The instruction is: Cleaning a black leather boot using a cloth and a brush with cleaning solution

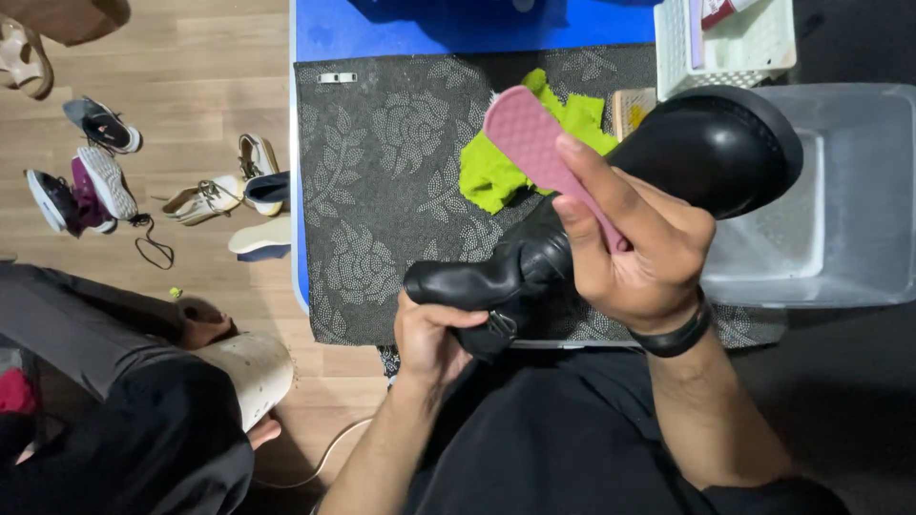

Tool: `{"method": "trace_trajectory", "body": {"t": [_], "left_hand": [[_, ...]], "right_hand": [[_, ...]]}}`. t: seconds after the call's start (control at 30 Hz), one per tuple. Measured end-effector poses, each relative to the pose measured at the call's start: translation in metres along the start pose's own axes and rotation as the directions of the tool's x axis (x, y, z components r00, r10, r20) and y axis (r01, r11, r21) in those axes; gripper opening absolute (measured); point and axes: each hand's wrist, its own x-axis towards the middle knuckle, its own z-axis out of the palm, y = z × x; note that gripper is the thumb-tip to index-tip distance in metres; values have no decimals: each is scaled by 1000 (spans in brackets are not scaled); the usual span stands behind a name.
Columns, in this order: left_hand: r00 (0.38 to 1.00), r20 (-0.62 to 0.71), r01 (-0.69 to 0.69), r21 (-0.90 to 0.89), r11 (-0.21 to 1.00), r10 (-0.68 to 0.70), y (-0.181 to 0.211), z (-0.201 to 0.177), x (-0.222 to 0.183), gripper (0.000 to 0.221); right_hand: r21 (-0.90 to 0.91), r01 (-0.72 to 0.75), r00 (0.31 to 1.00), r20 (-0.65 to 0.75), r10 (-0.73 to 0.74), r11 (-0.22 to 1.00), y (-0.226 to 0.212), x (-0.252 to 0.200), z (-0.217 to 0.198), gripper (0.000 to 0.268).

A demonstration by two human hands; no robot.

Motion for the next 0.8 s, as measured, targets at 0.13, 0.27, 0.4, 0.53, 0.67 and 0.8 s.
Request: {"method": "trace_trajectory", "body": {"t": [0.13, 0.27, 0.4, 0.53, 0.67, 0.8], "left_hand": [[991, 14, 136, -64, 989, -136, 4, -2, 6, 45], [997, -50, 54, 51, 997, -52, 3, -5, 11, 28], [971, -107, -197, 137, 971, 213, 12, 12, 2, 37], [925, -105, -341, 193, 920, 365, 12, 7, -17, 16], [987, 54, -151, 603, 784, 150, 55, 52, -34, 24], [987, -141, 28, 639, 769, 81, 67, 90, -39, 27]], "right_hand": [[35, -78, 997, -20, 79, 996, -2, -4, 1, 28], [54, -75, 997, 15, 75, 996, -13, -4, 3, 28], [95, -46, 998, 34, 43, 994, -20, -5, 13, 27], [106, -29, 999, 28, 26, 994, -17, -7, 19, 28], [98, -80, 996, 54, 75, 992, -22, -7, 15, 29], [133, -105, 991, 91, 93, 986, -30, -6, 16, 28]]}}
